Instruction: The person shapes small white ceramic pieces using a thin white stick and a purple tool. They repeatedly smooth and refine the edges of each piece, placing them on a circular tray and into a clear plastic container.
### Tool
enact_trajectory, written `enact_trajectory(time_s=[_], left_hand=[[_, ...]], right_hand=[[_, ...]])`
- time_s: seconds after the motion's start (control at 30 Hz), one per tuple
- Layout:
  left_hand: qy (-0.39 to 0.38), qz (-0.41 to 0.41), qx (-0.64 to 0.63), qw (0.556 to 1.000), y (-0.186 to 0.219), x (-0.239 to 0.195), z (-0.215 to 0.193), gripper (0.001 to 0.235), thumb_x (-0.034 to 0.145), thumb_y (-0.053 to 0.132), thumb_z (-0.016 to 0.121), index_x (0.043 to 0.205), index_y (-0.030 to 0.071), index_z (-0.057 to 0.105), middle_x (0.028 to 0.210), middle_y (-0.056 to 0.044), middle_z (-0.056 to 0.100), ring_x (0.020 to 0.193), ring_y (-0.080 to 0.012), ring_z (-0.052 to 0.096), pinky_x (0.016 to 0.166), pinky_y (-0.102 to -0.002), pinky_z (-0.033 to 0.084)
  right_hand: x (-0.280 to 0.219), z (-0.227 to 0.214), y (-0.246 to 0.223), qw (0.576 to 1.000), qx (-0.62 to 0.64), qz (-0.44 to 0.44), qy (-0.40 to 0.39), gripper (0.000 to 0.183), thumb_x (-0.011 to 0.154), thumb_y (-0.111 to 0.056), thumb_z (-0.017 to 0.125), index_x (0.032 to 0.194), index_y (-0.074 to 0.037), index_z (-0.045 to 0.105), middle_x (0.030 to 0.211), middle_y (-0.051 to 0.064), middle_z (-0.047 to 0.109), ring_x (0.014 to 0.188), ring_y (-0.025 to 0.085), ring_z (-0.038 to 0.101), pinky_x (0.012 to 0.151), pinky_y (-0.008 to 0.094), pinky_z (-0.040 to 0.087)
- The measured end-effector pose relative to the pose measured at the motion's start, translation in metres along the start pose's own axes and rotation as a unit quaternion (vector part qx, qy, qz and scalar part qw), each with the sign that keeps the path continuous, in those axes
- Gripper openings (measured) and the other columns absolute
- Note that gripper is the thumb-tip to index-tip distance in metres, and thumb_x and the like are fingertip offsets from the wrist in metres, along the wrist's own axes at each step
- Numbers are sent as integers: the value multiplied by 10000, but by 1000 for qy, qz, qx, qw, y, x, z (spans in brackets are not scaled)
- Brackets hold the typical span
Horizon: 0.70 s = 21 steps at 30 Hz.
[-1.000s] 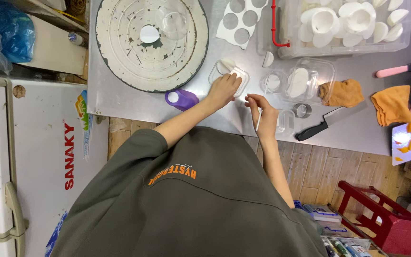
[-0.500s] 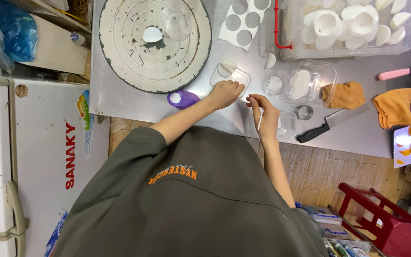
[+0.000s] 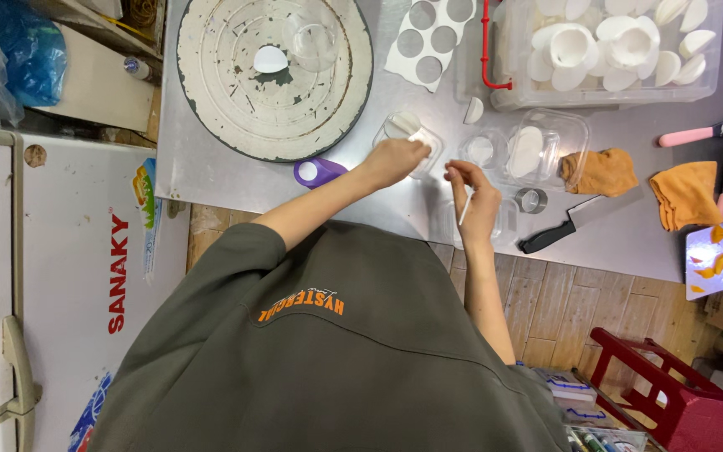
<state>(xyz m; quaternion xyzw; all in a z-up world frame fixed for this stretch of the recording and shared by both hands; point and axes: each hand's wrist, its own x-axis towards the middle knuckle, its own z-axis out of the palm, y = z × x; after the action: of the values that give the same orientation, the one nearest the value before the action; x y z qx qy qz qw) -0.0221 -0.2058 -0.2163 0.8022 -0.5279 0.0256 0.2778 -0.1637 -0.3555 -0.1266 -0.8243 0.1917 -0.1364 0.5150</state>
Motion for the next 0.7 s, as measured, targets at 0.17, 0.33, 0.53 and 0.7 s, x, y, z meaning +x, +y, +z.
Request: enact_trajectory(time_s=[0.17, 0.33, 0.53, 0.7], left_hand=[[53, -135, -386, 911, 31, 46, -98, 310, 914, 136, 706, 1212, 97, 634, 934, -57, 719, 834, -229, 762, 745, -325, 596], [-3, -73, -428, 901, 70, 64, -178, 331, 939, 184, 740, 1187, 70, 552, 964, -21, 761, 984, -229, 751, 926, -358, 538], [94, 78, -212, 970, 98, 61, -227, 360, 844, 252, 839, 1048, 77, 599, 1240, -92, 688, 1056, -291, 682, 918, -404, 527], [110, 143, -116, 977, 107, 56, -244, 424, 777, 217, 874, 1084, 51, 634, 1343, -81, 651, 1112, -287, 673, 936, -418, 535]], right_hand=[[13, -20, 9, 952, 298, 60, -22, 311, 1099, -279, 670, 1152, 24, 625, 1166, 169, 724, 1061, 280, 737, 949, 418, 609], [19, -30, -19, 795, 551, 112, -229, 793, 924, -649, 639, 1327, 32, 590, 1189, 189, 706, 1018, 322, 746, 888, 502, 628], [21, -35, -54, 809, 526, 104, -242, 825, 868, -589, 808, 1350, 30, 553, 1221, 189, 679, 1082, 303, 705, 897, 482, 615], [18, -34, -60, 818, 523, 71, -230, 805, 859, -530, 861, 1363, 30, 575, 1224, 160, 661, 1126, 283, 685, 939, 472, 600]])
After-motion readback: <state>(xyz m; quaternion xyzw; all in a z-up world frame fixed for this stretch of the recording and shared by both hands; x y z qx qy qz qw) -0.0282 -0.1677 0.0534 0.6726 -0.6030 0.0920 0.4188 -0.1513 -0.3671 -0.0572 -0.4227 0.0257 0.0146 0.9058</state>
